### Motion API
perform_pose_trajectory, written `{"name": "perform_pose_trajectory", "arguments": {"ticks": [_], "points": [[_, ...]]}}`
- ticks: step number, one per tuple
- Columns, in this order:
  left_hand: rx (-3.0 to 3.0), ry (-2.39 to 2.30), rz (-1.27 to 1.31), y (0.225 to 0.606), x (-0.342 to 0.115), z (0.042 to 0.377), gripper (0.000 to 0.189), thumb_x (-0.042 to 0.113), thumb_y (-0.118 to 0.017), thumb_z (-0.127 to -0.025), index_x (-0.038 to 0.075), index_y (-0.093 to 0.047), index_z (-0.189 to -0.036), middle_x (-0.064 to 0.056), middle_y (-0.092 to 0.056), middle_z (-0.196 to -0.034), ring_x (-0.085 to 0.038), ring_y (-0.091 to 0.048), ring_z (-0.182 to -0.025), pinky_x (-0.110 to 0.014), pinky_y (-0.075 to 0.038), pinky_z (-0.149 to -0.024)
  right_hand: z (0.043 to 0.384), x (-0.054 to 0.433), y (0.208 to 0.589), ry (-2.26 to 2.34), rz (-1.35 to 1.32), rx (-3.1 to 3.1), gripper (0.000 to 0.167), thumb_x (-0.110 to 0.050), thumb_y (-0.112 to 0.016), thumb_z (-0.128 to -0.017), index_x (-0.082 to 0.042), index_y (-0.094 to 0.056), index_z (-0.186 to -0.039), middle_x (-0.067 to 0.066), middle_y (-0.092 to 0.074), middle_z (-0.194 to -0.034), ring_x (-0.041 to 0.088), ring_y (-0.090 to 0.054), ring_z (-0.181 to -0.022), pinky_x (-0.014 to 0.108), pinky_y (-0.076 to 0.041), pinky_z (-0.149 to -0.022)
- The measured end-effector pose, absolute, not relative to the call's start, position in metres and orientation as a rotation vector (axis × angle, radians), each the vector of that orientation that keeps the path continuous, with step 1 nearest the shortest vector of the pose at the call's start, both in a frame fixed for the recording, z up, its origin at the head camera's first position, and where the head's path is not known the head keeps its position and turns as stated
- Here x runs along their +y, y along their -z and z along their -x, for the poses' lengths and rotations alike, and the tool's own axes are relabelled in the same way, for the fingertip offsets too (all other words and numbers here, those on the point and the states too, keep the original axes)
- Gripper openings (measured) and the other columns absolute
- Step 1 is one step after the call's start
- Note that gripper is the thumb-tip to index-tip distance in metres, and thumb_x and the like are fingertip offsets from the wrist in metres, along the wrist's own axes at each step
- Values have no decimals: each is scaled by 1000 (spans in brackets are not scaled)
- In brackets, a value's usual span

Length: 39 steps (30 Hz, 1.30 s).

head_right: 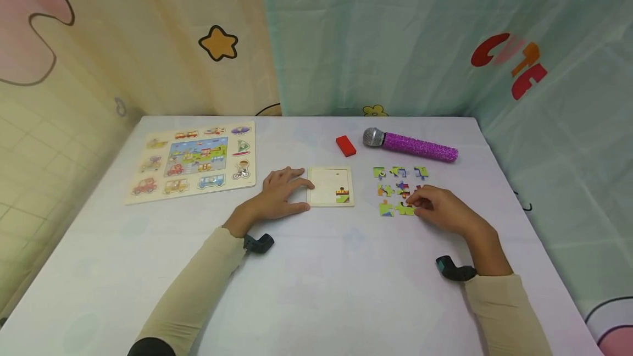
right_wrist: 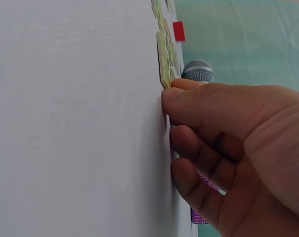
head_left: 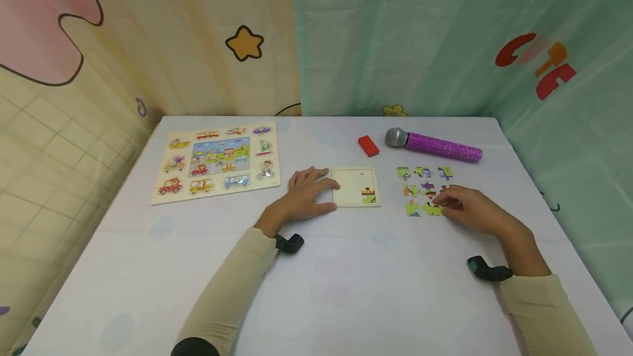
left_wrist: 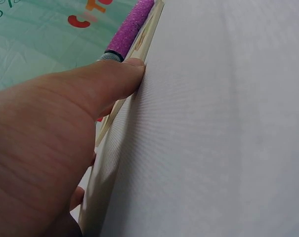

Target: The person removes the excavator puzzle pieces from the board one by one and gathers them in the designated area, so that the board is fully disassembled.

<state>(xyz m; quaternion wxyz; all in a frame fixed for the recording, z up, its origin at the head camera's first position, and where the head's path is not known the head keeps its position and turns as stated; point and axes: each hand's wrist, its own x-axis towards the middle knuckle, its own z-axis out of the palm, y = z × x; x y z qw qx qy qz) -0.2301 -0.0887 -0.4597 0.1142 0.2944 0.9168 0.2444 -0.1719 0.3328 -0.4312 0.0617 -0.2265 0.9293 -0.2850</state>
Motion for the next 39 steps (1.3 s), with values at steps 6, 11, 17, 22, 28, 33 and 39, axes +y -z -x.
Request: {"name": "perform_pose_trajectory", "arguments": {"ticks": [6,11,17,22,28,33,39], "points": [[2685,-718,-861,458,-89,229,47,47,-68,-95,32,-57,-138,-5,-27,-163,-36,-11,-149,-58,-4,-116,171,334,433,906,615,2810,23,6,-73,-88,-2,-71,-110,-1,-64,-93,12,-55,-82,25,-49,-69],[2686,-704,-860,457,-90,230,47,48,-67,-95,33,-56,-138,-5,-26,-164,-35,-11,-149,-58,-3,-116,172,334,431,910,598,2796,22,5,-73,-89,-2,-70,-110,0,-64,-94,13,-56,-83,25,-49,-70],[2695,-691,-856,457,-90,231,47,48,-66,-95,33,-56,-139,-5,-25,-164,-35,-11,-150,-57,-4,-116,177,332,419,822,597,2750,30,3,-72,-90,-1,-69,-119,0,-63,-96,19,-58,-90,28,-51,-76],[2680,-696,-861,457,-89,230,47,48,-67,-95,33,-56,-139,-6,-25,-164,-35,-9,-150,-57,-4,-116,185,317,402,671,574,2763,32,-3,-70,-93,0,-65,-125,-1,-65,-94,19,-59,-87,36,-52,-76],[2683,-676,-854,458,-89,230,48,49,-67,-95,33,-56,-139,-5,-24,-165,-35,-9,-150,-56,-5,-117,202,257,394,648,712,2774,31,-7,-69,-95,1,-65,-125,4,-67,-99,22,-62,-92,43,-54,-80],[2699,-682,-858,457,-90,230,47,47,-67,-95,32,-57,-139,-6,-25,-164,-35,-10,-150,-56,-5,-116,216,200,402,560,818,2757,35,-13,-73,-94,-3,-68,-127,8,-65,-112,24,-61,-102,44,-53,-91],[2692,-685,-860,458,-88,229,48,50,-66,-95,33,-57,-139,-5,-25,-164,-36,-10,-150,-57,-5,-117,224,166,408,325,823,2745,14,-11,-79,-88,-9,-72,-100,5,-59,-94,21,-55,-84,36,-51,-76]]}}
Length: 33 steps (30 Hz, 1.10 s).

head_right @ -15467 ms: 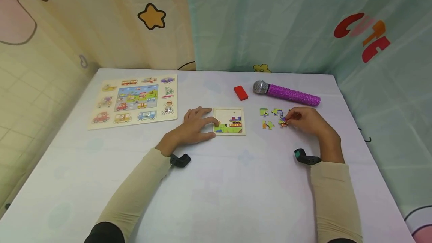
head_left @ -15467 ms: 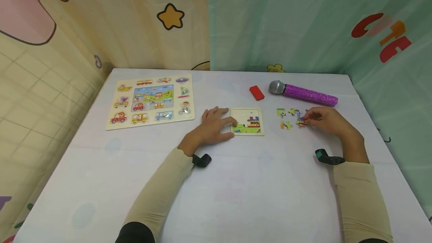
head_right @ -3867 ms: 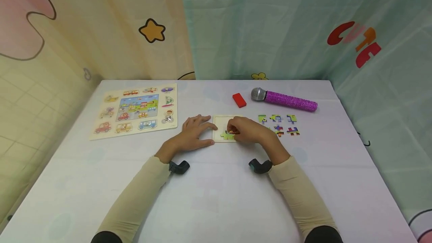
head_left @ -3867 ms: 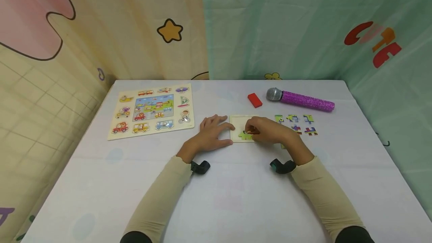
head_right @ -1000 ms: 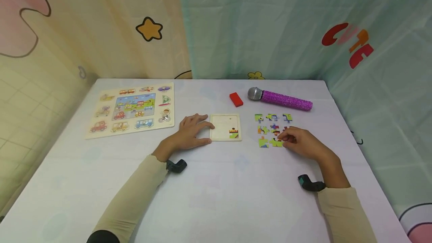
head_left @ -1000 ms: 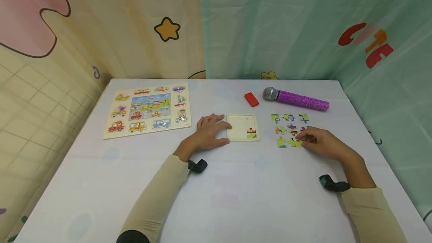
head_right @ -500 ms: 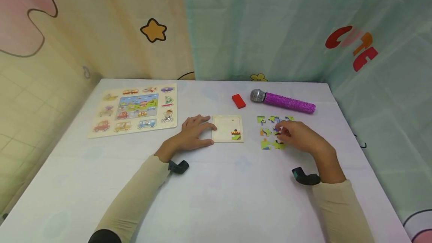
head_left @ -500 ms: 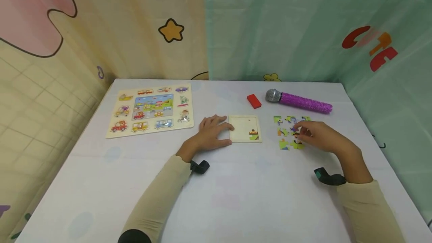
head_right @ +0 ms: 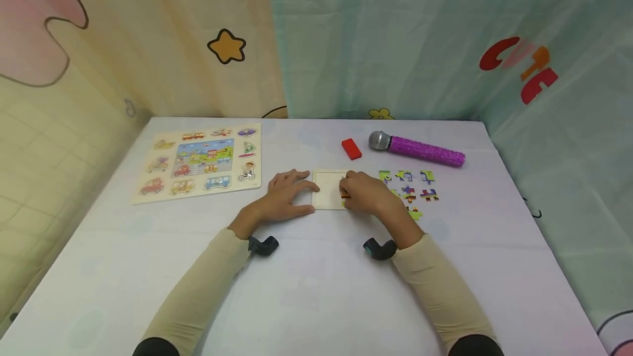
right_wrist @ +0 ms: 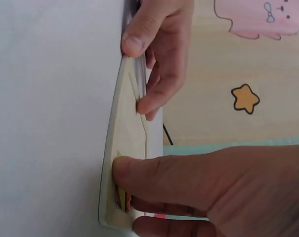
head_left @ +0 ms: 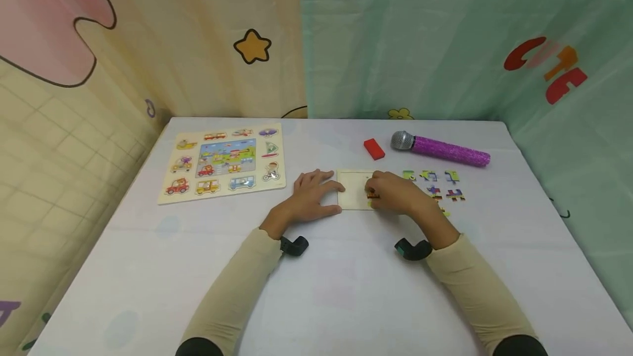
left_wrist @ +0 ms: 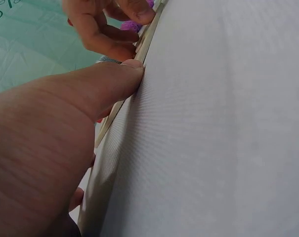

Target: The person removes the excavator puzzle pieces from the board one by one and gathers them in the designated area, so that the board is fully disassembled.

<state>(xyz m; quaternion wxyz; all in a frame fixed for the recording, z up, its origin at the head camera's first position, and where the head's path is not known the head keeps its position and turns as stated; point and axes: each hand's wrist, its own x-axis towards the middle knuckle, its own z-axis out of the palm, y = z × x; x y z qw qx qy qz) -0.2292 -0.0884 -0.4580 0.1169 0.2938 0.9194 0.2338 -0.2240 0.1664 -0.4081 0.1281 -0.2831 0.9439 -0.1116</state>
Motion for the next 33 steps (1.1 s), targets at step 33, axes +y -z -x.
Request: {"name": "perform_pose_trajectory", "arguments": {"ticks": [33], "points": [[2696,-675,-857,462,-87,230,48,51,-66,-95,35,-56,-139,-4,-25,-165,-34,-10,-150,-56,-5,-117,232,180,412,610,682,2604,28,-10,-80,-87,-7,-57,-103,3,-57,-88,21,-52,-82,35,-47,-72]]}}
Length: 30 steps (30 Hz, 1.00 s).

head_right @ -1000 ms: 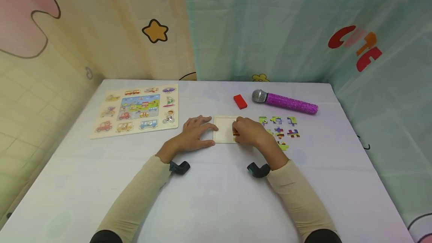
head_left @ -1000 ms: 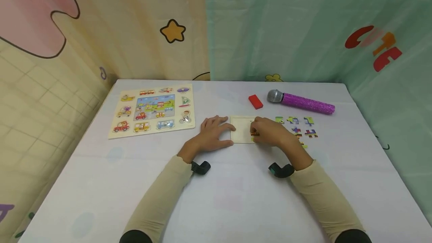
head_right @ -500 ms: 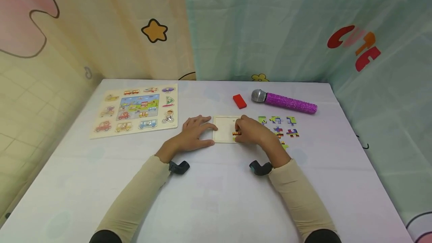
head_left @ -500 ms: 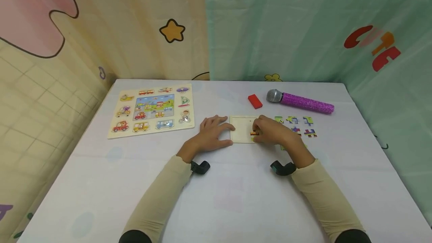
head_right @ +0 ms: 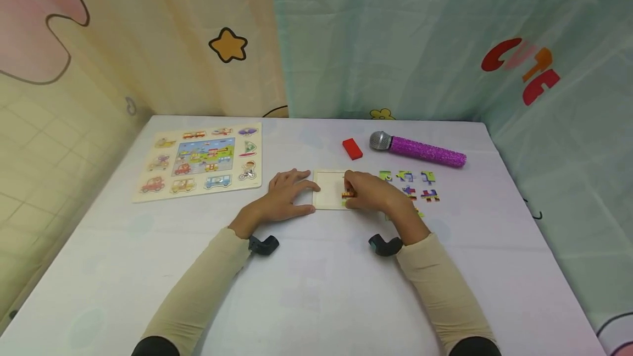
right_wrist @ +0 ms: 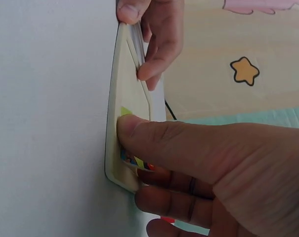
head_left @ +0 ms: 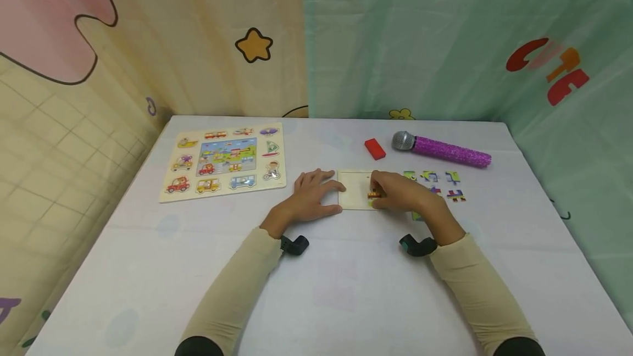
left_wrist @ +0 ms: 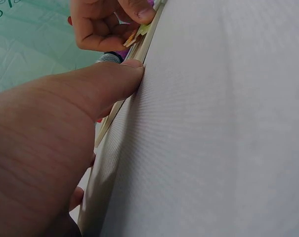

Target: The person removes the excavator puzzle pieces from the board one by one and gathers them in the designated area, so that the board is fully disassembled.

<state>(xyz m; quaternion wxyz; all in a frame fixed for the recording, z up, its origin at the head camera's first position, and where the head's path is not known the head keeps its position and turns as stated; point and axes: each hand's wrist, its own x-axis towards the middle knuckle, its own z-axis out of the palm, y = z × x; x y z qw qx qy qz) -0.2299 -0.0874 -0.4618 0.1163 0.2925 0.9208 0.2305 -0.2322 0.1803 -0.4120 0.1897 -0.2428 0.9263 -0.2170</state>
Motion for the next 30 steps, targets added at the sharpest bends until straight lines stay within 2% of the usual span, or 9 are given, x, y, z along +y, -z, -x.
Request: {"name": "perform_pose_trajectory", "arguments": {"ticks": [10,19,26,30], "points": [[2700,-682,-855,462,-88,229,48,50,-66,-95,35,-56,-139,-3,-26,-164,-34,-10,-150,-56,-5,-117,238,190,411,651,727,2564,29,-4,-80,-84,-11,-61,-106,2,-63,-96,21,-57,-87,35,-52,-79],[2698,-669,-867,460,-88,229,48,50,-66,-95,34,-56,-140,-4,-25,-164,-34,-10,-150,-55,-5,-117,242,203,409,896,862,2537,12,-2,-67,-97,-12,-65,-102,-1,-67,-95,20,-59,-89,37,-53,-81],[2694,-692,-882,457,-87,231,47,47,-67,-96,32,-56,-138,-5,-26,-164,-35,-11,-149,-57,-6,-116,238,236,387,1011,686,2619,9,-4,-67,-98,-11,-66,-104,4,-71,-101,27,-67,-95,38,-55,-74],[2691,-685,-885,457,-87,230,46,47,-67,-96,31,-57,-138,-6,-26,-164,-35,-12,-149,-57,-6,-116,227,271,383,992,554,2657,7,-6,-65,-99,-9,-66,-105,9,-69,-103,29,-67,-92,38,-56,-73]]}}
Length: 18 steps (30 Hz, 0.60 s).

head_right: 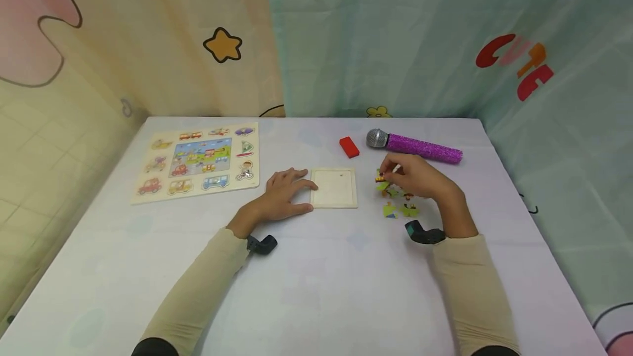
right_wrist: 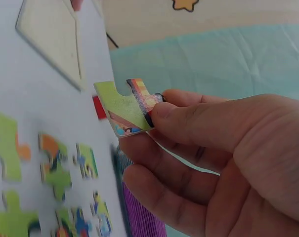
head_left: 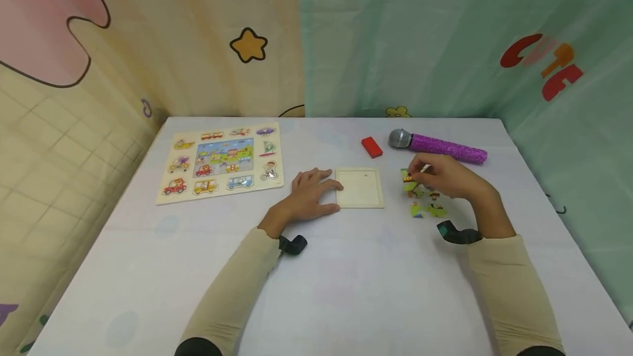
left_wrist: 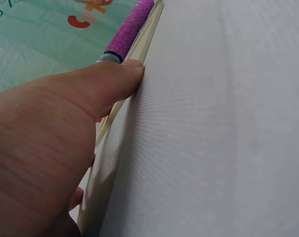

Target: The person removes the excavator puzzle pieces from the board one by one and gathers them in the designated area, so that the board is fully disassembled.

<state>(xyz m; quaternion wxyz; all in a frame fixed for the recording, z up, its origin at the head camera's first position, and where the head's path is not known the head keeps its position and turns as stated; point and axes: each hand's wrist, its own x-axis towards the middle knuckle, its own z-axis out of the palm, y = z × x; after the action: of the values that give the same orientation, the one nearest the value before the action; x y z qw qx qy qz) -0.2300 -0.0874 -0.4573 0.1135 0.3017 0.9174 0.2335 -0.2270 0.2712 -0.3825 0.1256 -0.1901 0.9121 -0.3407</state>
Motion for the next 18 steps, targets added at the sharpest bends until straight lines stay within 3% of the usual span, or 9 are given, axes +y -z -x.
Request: {"name": "perform_pose_trajectory", "arguments": {"ticks": [9,18], "points": [[2687,-683,-881,458,-88,228,47,48,-66,-96,32,-56,-139,-6,-26,-164,-35,-12,-149,-56,-6,-116,192,354,404,856,319,2675,8,-6,-66,-98,-4,-64,-105,6,-64,-97,21,-59,-88,27,-52,-69],[2697,-682,-898,460,-89,230,47,48,-66,-96,32,-56,-139,-6,-26,-164,-35,-11,-149,-56,-7,-116,187,364,421,841,353,2759,5,-3,-69,-94,-5,-65,-97,2,-65,-88,18,-56,-82,25,-48,-68]]}}
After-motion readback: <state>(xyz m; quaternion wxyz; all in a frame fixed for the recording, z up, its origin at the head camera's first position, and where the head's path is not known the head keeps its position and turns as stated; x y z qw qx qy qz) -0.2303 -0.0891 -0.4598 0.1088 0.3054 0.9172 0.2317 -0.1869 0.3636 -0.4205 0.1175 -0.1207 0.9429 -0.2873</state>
